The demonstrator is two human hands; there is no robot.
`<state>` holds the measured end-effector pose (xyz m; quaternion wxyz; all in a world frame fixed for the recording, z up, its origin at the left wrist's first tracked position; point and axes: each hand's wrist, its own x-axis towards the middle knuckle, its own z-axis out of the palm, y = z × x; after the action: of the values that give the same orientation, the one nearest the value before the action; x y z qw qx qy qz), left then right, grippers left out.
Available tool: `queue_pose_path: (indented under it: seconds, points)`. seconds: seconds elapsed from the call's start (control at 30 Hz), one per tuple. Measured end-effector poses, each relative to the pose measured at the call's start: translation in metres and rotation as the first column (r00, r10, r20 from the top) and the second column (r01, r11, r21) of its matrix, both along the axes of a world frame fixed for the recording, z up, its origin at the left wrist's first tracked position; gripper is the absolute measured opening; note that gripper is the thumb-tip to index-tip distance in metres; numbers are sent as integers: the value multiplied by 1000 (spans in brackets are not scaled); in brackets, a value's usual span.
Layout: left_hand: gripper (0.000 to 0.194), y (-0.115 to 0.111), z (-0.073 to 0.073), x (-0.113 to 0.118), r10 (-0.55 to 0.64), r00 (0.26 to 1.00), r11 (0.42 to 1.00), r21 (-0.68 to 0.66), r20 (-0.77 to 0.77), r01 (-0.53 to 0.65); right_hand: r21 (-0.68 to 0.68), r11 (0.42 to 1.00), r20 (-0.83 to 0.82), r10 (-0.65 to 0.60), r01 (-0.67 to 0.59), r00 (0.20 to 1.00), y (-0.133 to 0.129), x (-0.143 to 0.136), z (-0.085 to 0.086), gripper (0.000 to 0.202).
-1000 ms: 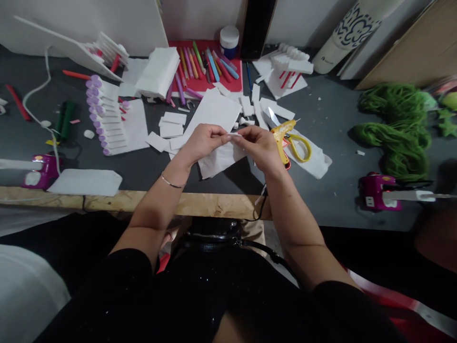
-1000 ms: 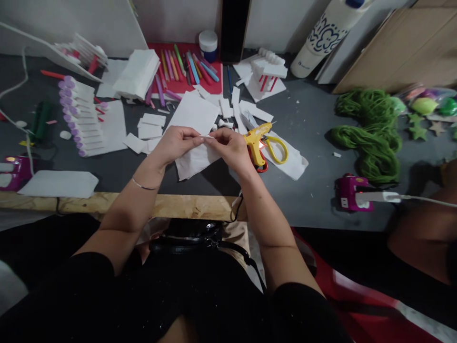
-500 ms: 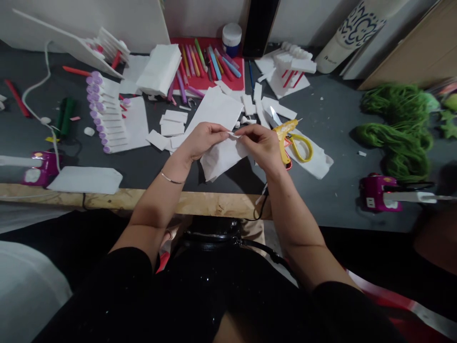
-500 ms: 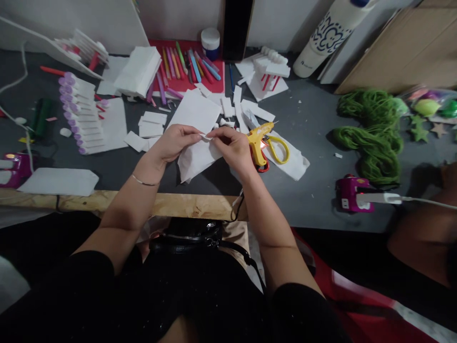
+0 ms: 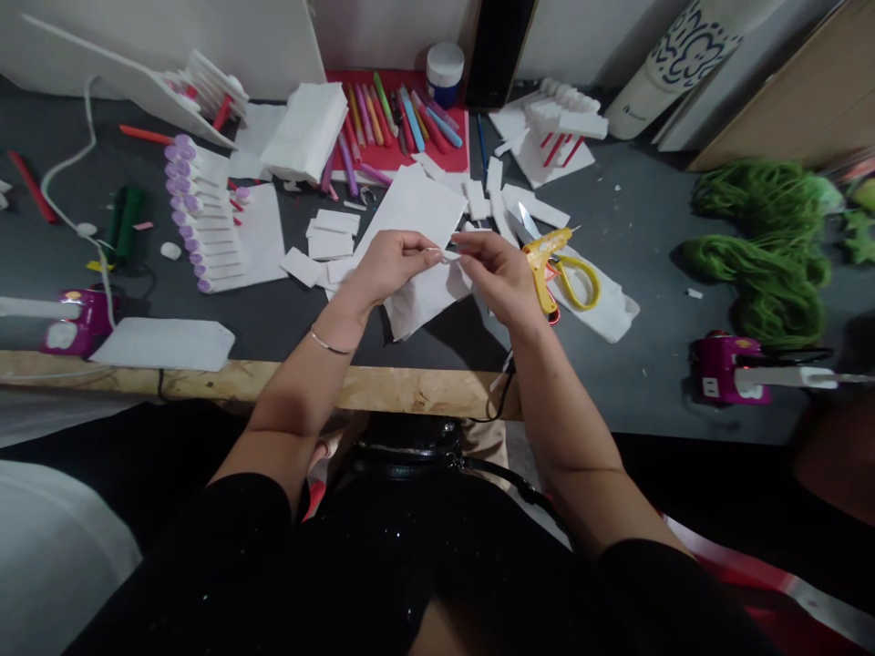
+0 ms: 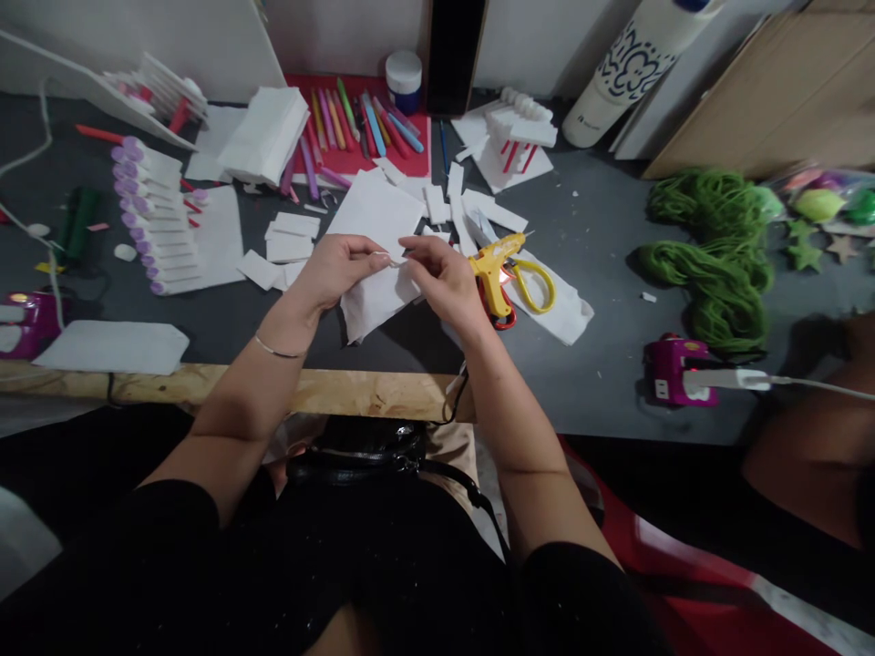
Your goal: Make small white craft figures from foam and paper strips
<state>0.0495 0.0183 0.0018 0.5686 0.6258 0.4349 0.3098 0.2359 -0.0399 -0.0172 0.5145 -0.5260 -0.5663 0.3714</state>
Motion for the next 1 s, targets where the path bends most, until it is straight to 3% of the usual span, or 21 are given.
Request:
queue_pose_path:
  seconds: [0.23, 0.47, 0.63, 0.8, 1.0]
  points:
    - [30, -6, 7, 4, -32, 996, 989, 142, -87, 44, -117, 993, -80, -18, 8, 997, -1, -3, 0, 38]
    - [31, -2, 4, 1, -94, 986, 989, 100, -136, 108, -51, 995, 73, -79, 82, 994, -4, -4, 5, 22]
    - [23, 0, 2, 1, -63, 996, 996, 55, -65, 67, 33, 992, 182, -124, 120, 975, -6, -7, 7, 9]
    - [20, -1, 1, 4, -23, 998, 997, -67, 58, 27, 208, 978, 385, -80, -2, 919, -6, -4, 9, 13]
    - [28, -1, 1, 5, -10, 993, 988, -152, 120, 28, 227, 968, 506, -23, -108, 862, -7, 2, 10, 23]
